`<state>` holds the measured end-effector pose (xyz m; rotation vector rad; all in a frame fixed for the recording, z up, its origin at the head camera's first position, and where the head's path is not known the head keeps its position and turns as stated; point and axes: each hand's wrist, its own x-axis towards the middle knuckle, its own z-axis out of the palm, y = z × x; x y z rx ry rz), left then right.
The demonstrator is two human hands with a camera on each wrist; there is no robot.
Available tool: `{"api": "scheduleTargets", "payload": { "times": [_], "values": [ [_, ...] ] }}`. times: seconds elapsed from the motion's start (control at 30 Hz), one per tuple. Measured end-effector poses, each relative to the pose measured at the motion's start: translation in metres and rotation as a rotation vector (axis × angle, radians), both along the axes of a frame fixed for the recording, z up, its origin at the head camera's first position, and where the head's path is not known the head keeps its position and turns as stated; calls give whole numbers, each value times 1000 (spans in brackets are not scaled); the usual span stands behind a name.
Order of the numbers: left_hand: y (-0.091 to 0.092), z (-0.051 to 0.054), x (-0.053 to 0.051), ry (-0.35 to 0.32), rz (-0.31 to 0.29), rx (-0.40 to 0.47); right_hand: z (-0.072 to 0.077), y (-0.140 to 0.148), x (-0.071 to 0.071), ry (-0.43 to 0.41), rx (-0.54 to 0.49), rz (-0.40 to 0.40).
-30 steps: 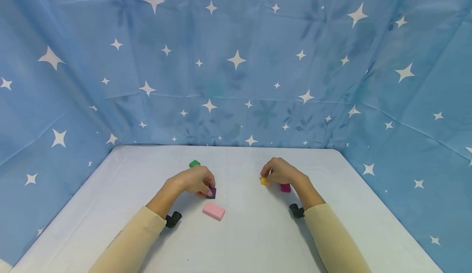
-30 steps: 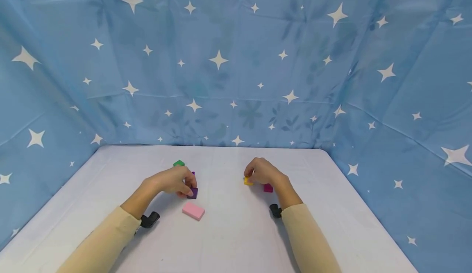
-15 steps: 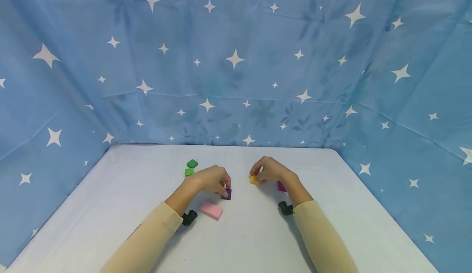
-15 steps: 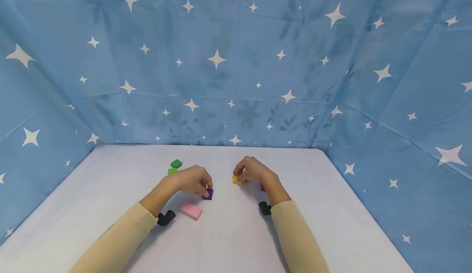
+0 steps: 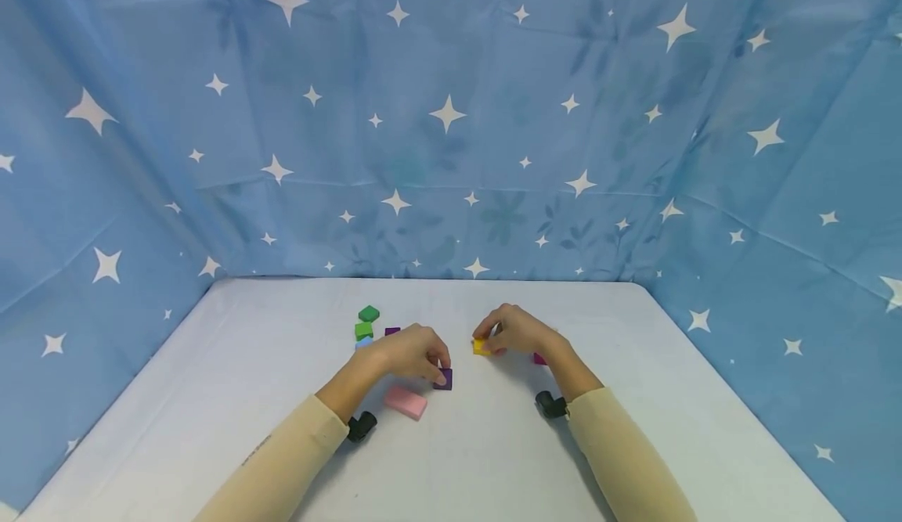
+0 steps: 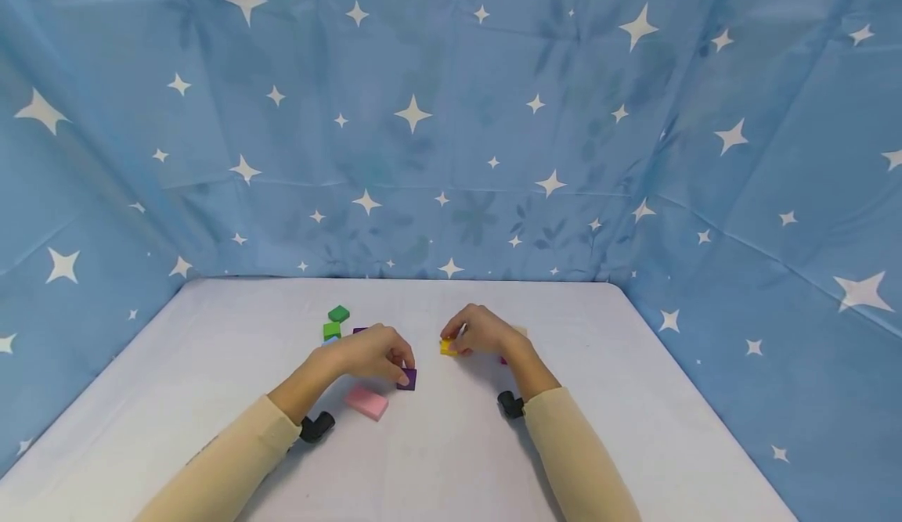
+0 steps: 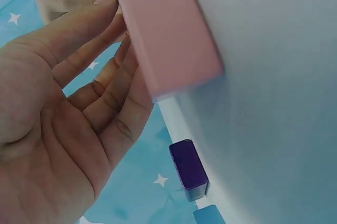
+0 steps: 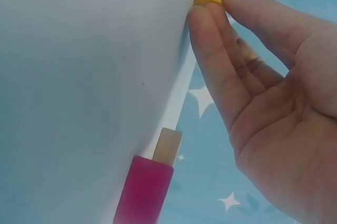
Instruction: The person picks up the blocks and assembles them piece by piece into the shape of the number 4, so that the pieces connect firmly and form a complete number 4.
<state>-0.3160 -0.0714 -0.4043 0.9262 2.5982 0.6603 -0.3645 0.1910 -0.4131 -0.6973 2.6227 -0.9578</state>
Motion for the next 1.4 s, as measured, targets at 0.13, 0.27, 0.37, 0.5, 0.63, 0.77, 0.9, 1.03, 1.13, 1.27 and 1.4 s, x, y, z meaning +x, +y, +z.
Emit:
{"api": "scheduleTargets", "payload": {
  "times": [0.13,0.27,0.37,0.5,0.63,0.77,0.9,1.03,1.13,1.27,1.4],
  "values": [
    [-1,-1,0,-34,12,41,1,-1,1,0,13,-6],
    [-3,-2,-1,-66,22,88,2,-3,3,-8,13,-26],
    [-3,-3,-3,-77,13,107,2,-4,4,-8,9,-15],
    [-2,-5,-4,-85,-22,105,1,-4,5,8,-13,39],
    [1,-7,-4,-98,-30,80,2,-4,8,20,-30,79],
    [3,-8,-4,-132,-27,74,1,-4,9,25,-27,92],
    [2,-8,-4,-165,-33,83,1,-5,9,35,-23,111],
    [-1,-8,-4,-191,-21,99,2,-8,7,57,-10,129],
    [-3,-7,-4,-197,-4,101,1,-10,5,72,6,132],
    [-3,-4,-2,-183,26,79,0,-12,5,71,9,123],
    [-2,-1,1,-165,47,50,-1,-14,6,59,-5,135]
  ]
}}
